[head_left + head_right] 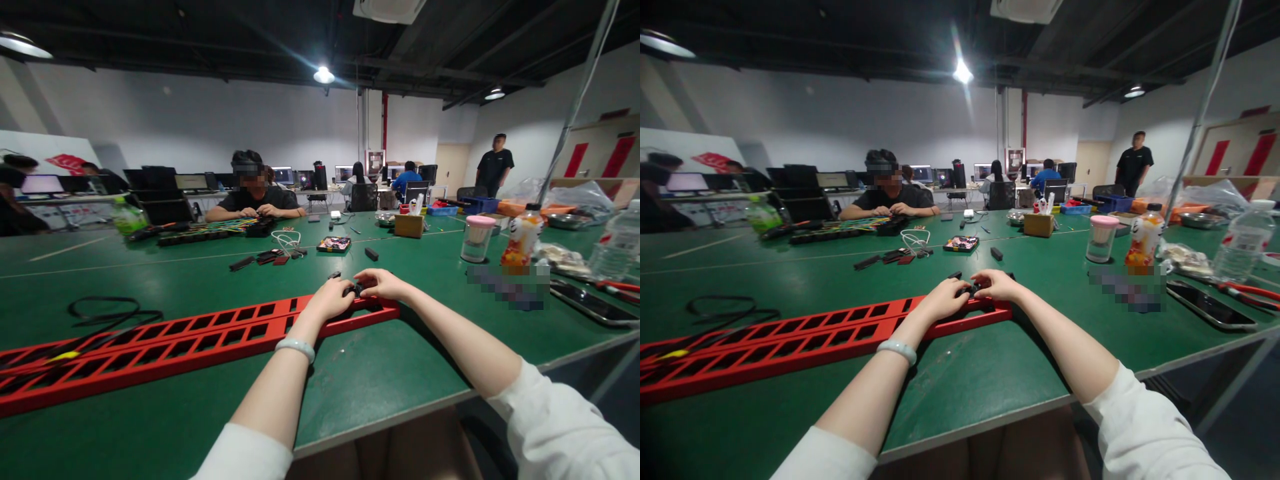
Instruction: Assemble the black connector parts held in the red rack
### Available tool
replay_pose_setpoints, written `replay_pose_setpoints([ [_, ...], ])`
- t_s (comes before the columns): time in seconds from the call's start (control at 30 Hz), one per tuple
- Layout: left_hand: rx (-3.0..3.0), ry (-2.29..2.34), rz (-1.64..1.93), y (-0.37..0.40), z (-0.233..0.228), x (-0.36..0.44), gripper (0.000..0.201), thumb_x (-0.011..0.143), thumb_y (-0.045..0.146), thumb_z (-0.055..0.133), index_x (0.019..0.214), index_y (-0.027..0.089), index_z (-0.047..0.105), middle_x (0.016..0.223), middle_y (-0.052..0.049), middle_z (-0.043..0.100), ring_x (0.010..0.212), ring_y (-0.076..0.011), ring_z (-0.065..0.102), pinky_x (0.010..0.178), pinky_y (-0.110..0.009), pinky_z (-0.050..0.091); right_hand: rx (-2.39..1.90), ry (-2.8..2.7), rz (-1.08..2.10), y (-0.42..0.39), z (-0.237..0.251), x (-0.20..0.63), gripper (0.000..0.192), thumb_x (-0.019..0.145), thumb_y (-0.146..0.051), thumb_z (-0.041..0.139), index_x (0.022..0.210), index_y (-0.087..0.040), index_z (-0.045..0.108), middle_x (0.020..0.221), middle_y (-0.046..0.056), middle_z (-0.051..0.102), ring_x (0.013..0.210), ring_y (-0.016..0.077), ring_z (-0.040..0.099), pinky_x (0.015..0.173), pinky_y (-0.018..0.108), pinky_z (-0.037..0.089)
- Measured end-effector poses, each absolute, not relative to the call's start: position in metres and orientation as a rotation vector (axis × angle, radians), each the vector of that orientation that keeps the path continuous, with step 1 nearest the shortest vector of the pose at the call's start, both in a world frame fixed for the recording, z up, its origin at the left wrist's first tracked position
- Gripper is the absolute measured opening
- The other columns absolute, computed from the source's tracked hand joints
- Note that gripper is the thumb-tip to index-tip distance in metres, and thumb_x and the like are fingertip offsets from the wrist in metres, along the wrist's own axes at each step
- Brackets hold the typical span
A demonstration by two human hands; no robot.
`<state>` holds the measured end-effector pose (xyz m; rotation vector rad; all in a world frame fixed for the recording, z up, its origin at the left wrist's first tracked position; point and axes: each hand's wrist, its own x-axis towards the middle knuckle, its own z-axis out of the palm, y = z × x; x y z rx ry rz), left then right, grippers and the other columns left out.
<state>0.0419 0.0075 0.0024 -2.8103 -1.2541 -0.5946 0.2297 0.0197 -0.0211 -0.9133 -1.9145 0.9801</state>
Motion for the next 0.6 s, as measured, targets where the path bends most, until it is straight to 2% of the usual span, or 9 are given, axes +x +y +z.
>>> replay_pose_setpoints([
  [0.2,-2.817,-1.22,-0.599,0.008,0.002,0.042,0.028,0.079,0.03,0.043,0.097,0.019,0.062,0.095,-0.006,0.062,0.088,-0.0194,0.056,0.08,-0.027,0.04,-0.939,-1.949,0.939,0.02,-0.021,0.23,0.046,0.06,-0.016,0.067,0.104,-0.015,0.056,0.102,0.007,0.061,0.091,0.017,0.058,0.082,0.032,0.046],
  [0.43,-2.815,-1.235,-0.584,0.005,0.004,0.042,0.029,0.079,0.029,0.043,0.1,0.019,0.061,0.095,-0.006,0.062,0.09,-0.0199,0.055,0.081,-0.027,0.04,-1.032,-2.251,0.451,0.005,-0.002,0.23,0.03,0.065,-0.019,0.061,0.095,-0.021,0.065,0.09,0.004,0.065,0.082,0.0183,0.059,0.075,0.028,0.044],
  [0.6,-2.838,-1.18,-0.594,0.008,0.001,0.041,0.029,0.08,0.029,0.042,0.101,0.019,0.06,0.095,-0.006,0.063,0.089,-0.0188,0.056,0.08,-0.027,0.04,-1.07,-2.272,0.353,-0.004,-0.002,0.221,0.027,0.068,-0.016,0.058,0.092,-0.023,0.066,0.09,0.003,0.067,0.088,0.0216,0.059,0.08,0.028,0.042],
])
